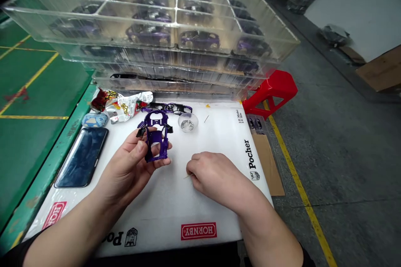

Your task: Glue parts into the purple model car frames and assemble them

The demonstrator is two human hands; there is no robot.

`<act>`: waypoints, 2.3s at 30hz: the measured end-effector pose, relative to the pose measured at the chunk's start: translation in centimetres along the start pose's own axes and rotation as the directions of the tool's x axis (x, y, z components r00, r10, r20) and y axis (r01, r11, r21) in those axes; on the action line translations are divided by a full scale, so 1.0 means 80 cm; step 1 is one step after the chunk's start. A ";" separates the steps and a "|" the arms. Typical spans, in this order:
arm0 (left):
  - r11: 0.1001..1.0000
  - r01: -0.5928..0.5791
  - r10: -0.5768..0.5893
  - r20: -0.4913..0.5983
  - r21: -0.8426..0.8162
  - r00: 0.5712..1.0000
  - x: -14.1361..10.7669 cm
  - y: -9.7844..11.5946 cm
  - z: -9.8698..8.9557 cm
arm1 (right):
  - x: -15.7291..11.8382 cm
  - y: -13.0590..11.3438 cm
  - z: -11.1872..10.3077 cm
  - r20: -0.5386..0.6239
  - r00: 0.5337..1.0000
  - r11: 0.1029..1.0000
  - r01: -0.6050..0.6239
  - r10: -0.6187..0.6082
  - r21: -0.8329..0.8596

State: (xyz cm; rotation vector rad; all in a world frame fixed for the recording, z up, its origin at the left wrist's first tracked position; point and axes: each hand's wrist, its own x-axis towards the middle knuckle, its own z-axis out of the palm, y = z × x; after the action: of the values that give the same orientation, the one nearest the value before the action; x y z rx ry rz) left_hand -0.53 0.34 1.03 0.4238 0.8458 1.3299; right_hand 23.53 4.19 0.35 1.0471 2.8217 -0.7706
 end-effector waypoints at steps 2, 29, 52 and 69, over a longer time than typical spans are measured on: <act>0.999 -0.045 0.045 -0.007 0.009 0.999 0.001 0.002 -0.001 | 0.000 -0.001 0.002 -0.013 1.000 1.000 0.004 -0.004 -0.025; 0.971 0.223 -0.235 0.201 0.084 0.951 -0.014 -0.034 0.009 | 0.001 -0.020 -0.013 -0.827 0.562 0.851 0.425 0.020 0.309; 0.938 0.343 -0.330 0.176 -0.050 0.928 -0.012 -0.030 0.011 | 0.007 -0.014 -0.011 -0.852 0.524 0.851 0.457 -0.023 0.258; 0.927 0.369 -0.354 0.176 -0.064 0.919 -0.011 -0.026 0.008 | 0.010 -0.015 -0.018 -0.823 0.566 0.876 0.421 -0.049 0.237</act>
State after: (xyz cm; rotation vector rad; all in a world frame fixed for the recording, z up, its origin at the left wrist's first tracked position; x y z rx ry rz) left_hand 1.33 -0.89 0.19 0.2778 0.6821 0.9731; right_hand 22.37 4.52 1.98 1.3443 3.7582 -1.2234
